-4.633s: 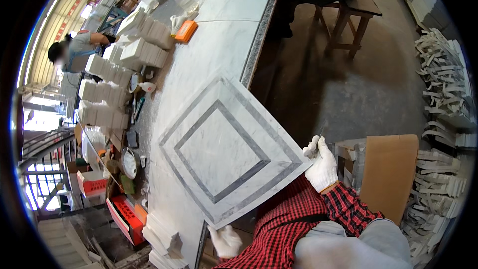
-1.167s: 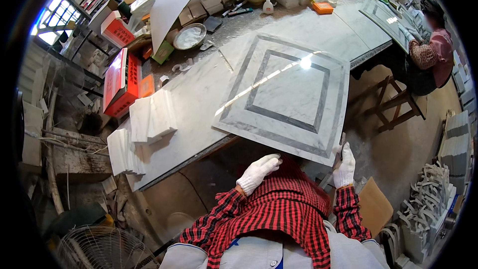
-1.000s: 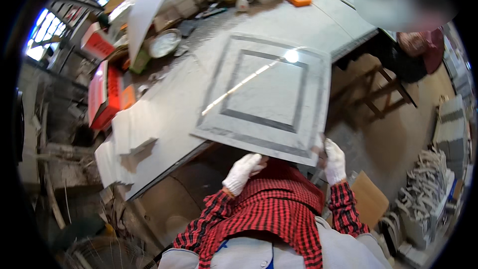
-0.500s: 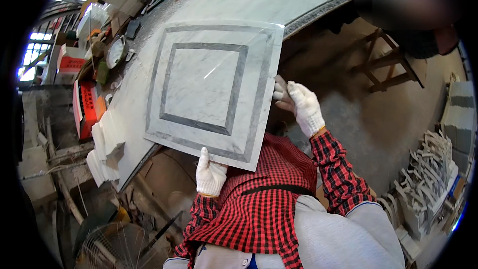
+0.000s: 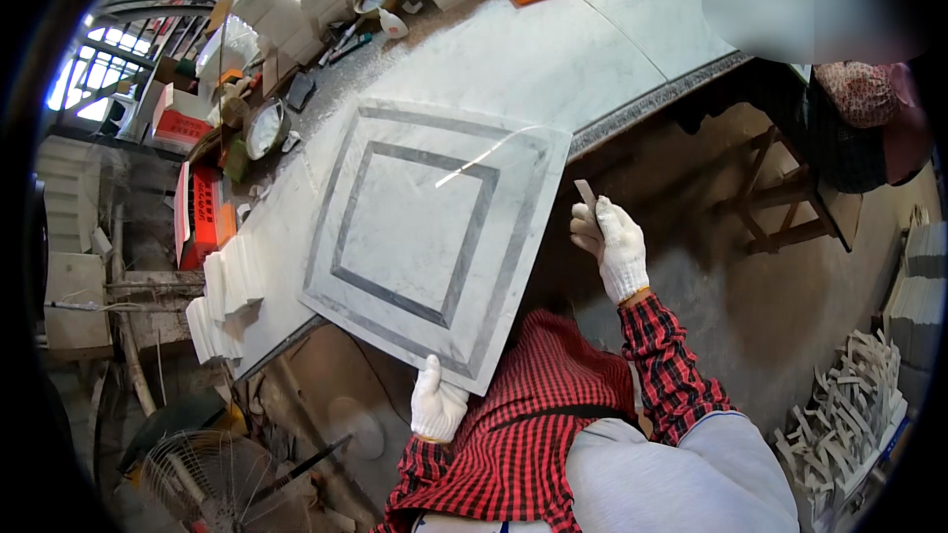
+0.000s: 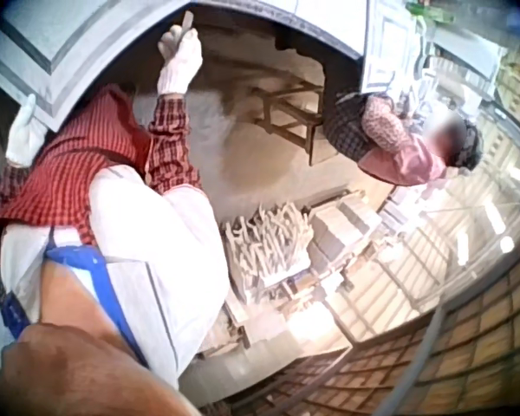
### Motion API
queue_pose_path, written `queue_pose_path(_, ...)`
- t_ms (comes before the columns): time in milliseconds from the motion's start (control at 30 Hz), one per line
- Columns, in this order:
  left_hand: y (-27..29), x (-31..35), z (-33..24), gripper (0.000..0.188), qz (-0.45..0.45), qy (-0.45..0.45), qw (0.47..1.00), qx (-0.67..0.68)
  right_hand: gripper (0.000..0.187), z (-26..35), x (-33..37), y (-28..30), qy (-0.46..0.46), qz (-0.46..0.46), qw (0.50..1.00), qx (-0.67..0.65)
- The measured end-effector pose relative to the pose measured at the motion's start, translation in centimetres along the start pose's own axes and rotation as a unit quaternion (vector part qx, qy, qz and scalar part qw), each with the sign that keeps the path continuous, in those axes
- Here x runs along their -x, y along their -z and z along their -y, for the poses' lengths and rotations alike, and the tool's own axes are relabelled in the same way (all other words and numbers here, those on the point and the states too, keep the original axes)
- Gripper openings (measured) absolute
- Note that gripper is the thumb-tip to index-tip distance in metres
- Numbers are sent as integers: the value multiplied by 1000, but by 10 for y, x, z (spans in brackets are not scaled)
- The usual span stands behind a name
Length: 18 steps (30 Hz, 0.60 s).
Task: The person assembles square decorative panels by applying glue to small rectangular pieces and attaching them to a larger square base. They use a small tool to spread a white substance and press the pieces into place, repeating the process for multiple panels.
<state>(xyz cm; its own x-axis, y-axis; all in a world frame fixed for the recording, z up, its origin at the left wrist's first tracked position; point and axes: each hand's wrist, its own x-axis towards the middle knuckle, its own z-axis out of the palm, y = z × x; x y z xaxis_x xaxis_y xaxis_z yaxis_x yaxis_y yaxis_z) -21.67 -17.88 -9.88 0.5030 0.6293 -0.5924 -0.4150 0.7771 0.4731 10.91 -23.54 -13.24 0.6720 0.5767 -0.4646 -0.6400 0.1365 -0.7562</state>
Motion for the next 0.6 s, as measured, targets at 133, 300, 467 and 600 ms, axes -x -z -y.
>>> queue_pose_path(133, -8, -2, 10, 48, -24, 2, 1000, 1, 37, 6, -20, -4, 27, 20, 999, -31)
queue_pose_path(300, -32, -24, 33, 49, 62, 133, 989, 36, 32, 24, -22, -38, 74, -29, 997, 15)
queue_pose_path(467, -55, -67, 53, 59, 164, 273, 942, -107, 36, 30, -8, -50, 123, -63, 989, 45)
queue_pose_path(600, -33, -82, 36, 63, 175, 284, 932, -140, 35, 37, -6, -43, 128, -70, 987, 64)
